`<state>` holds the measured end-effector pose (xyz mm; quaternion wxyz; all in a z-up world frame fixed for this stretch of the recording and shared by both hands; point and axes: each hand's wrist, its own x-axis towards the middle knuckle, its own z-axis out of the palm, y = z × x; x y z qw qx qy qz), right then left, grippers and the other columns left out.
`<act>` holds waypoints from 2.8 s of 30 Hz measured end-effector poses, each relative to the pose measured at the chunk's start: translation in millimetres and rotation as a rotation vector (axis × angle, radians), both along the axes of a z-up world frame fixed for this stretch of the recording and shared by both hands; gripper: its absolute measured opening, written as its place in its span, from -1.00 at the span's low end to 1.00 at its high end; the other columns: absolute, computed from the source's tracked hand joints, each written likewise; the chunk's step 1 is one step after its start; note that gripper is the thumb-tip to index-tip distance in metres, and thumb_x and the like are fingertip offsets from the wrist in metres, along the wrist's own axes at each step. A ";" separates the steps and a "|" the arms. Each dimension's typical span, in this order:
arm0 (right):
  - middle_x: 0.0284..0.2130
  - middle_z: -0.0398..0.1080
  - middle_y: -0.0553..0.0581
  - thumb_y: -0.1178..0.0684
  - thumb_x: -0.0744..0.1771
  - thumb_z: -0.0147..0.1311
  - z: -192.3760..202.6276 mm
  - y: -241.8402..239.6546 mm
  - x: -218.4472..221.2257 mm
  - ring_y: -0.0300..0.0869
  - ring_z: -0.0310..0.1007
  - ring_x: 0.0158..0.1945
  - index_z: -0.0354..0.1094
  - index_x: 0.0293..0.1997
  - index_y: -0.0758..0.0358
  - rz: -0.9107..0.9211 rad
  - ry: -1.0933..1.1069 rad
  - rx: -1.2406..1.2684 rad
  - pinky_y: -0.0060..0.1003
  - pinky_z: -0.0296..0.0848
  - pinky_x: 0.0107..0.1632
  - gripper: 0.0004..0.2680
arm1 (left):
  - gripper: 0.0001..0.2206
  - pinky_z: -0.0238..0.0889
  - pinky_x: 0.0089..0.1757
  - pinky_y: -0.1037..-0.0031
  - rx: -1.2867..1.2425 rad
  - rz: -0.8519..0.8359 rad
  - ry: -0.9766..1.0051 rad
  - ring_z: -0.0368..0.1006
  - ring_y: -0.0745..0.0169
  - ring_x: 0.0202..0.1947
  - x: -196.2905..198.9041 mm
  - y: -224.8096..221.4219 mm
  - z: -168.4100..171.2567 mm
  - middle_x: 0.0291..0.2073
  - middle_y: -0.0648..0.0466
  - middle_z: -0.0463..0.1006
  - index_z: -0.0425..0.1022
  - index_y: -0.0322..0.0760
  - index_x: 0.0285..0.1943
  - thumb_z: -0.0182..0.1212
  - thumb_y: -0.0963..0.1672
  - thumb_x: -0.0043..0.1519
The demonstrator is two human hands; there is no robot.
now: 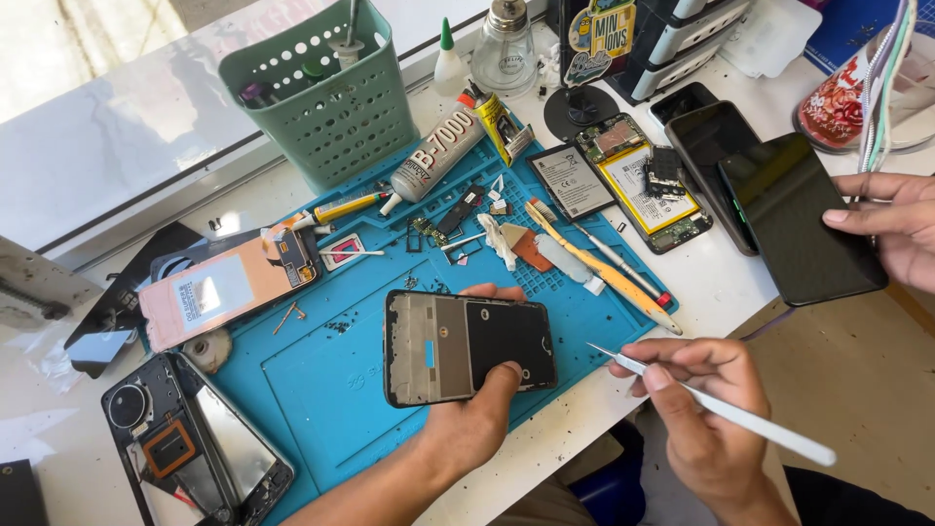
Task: Disassembling and cleaning internal components of a mobile phone using specialized repair tools
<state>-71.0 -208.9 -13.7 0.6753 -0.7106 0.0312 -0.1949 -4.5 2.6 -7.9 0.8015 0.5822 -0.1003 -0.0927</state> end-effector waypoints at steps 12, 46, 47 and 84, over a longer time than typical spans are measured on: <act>-0.53 0.57 0.03 -0.17 0.37 -0.01 34.1 -4.0 29.4 0.01 0.54 -0.53 0.45 -0.11 0.06 0.157 0.402 -0.981 -0.02 0.39 -0.44 -0.79 | -0.53 0.38 0.20 0.04 -0.055 0.026 -0.130 0.41 -0.13 0.28 -2.4 -0.1 8.3 0.24 -0.11 0.43 0.16 -0.17 0.35 0.09 -0.12 0.23; -0.38 0.56 0.00 -0.07 0.33 0.03 36.8 24.3 54.1 -0.16 0.55 -0.32 0.51 -0.24 0.14 0.164 0.357 -0.760 -0.23 0.42 -0.23 -0.83 | -0.53 0.36 0.25 0.15 0.050 0.007 -0.291 0.44 -0.05 0.27 -9.1 -1.9 21.5 0.25 -0.09 0.44 0.22 -0.26 0.31 0.08 -0.18 0.16; -0.43 0.54 0.00 -0.06 0.34 0.02 37.5 23.3 54.3 -0.17 0.52 -0.36 0.51 -0.27 0.13 0.173 0.350 -0.755 -0.23 0.39 -0.26 -0.83 | -0.51 0.30 0.31 0.07 -0.016 0.022 -0.392 0.38 -0.09 0.32 -10.2 -5.7 14.8 0.28 -0.13 0.39 0.19 -0.29 0.34 0.05 -0.22 0.16; -0.57 0.29 0.18 0.10 0.39 -0.06 83.9 34.4 118.2 0.13 0.20 -0.48 0.26 -0.51 0.24 0.152 -0.039 -1.236 0.09 0.16 -0.33 -0.77 | -0.54 0.34 0.20 0.19 0.051 -0.029 -0.112 0.42 0.06 0.12 -24.6 -9.2 14.7 0.09 -0.01 0.45 0.21 -0.25 0.24 -0.05 -0.12 0.10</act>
